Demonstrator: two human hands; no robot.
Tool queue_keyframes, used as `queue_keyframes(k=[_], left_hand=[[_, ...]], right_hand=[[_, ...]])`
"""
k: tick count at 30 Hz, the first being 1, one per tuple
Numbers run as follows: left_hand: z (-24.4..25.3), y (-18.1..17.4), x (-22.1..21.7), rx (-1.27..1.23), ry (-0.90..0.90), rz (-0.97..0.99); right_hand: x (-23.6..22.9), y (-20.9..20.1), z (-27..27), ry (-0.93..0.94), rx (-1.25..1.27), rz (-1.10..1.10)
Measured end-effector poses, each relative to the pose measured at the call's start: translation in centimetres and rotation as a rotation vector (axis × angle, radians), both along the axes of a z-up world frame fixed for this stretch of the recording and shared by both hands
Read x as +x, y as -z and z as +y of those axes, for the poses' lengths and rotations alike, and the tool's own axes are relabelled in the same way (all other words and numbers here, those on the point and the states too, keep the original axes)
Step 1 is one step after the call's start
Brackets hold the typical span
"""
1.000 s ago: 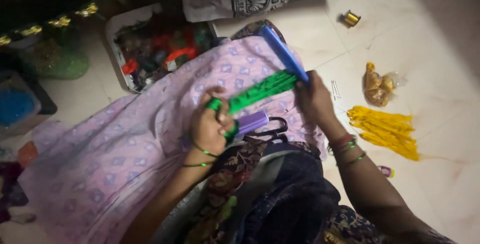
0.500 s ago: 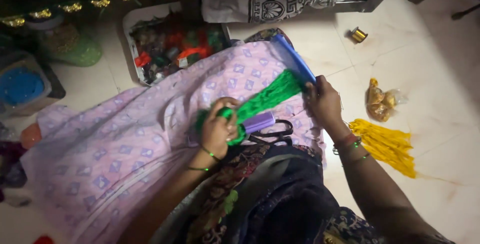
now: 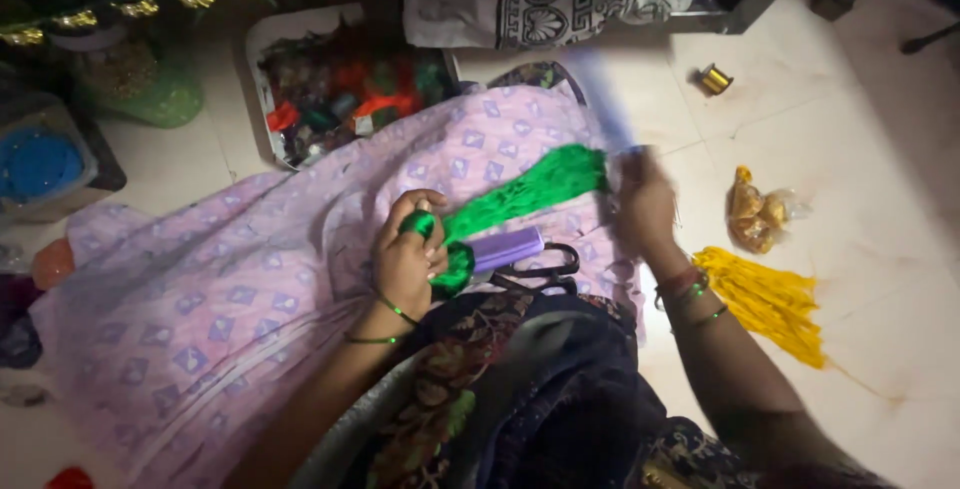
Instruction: The person is crafting green ribbon-like decorations, using a comb and scissors to shape and cut the material.
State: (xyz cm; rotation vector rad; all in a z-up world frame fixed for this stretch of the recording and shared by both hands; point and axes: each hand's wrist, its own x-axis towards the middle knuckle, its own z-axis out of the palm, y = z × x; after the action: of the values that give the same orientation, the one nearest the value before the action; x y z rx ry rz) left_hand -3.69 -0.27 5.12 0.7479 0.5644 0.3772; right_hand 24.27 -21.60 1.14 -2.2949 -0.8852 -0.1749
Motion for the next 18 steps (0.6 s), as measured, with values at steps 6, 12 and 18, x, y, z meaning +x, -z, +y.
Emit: queue_keyframes(k=[6, 12, 18], left_hand=[[0.6, -0.6, -0.8, 0.049, -0.052, -0.002], [1.4, -0.4, -1.5, 0.04, -0.11, -0.013], [1.1, 0.0, -1.5, 0.032, -0.094, 0.021]], right_hand=[[-3.4, -4.0, 1.4, -0.052, 0.042, -0.205], [2.1, 1.5, -0.6, 0.157, 0.013, -0.015], [-3.7, -1.9, 0.9, -0.084, -0.115, -0.059]])
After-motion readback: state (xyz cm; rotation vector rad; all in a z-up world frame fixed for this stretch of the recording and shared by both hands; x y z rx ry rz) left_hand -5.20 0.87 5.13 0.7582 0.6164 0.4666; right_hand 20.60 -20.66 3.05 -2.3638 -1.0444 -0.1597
